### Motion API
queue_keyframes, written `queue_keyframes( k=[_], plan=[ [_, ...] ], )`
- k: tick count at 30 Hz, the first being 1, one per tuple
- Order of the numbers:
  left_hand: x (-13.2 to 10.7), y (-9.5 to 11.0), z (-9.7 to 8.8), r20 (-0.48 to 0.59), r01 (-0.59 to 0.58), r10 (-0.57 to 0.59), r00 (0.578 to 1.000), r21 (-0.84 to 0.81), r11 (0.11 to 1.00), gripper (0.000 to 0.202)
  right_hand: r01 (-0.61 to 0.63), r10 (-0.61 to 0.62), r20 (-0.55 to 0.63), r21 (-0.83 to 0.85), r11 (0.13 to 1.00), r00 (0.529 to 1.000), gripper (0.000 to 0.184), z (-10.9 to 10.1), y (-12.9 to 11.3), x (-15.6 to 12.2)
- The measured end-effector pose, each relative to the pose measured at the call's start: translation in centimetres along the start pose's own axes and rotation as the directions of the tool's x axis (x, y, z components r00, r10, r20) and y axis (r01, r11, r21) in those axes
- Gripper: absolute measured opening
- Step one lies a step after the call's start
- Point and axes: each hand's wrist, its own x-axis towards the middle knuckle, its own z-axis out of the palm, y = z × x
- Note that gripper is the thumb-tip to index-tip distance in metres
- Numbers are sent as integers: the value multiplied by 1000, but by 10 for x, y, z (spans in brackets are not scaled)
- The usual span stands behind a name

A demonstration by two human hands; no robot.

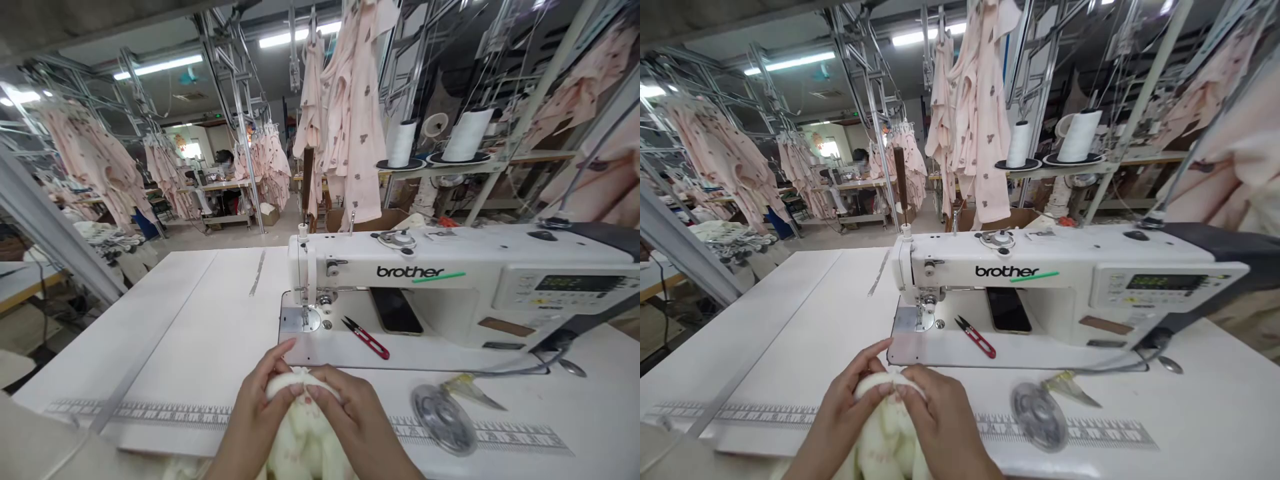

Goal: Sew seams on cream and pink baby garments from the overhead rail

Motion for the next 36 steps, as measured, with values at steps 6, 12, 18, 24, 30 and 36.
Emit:
queue_keyframes(
  k=[6,12,18,24,30,36],
  plan=[
    [28,13,-11,147,-90,71,987,123,988,23,101,-100,22,-35,994,995,22,-11,4,23],
    [64,9,-10,237,195,-180,955,-40,980,19,-149,165,-167,105,983,972,20,-10,22,45],
    [101,-16,-4,330,269,-253,909,-3,963,32,-192,161,-203,-143,971,966,22,-19,47,71],
    [122,-33,8,251,39,-132,959,344,938,21,-335,251,-247,-401,852,936,14,-20,56,98],
    [133,-32,17,188,53,-168,968,497,866,16,-368,266,-258,-550,750,929,10,-20,66,104],
    [138,-28,22,138,103,-213,967,551,828,16,-379,273,-265,-612,694,925,8,-21,67,107]
  ],
)
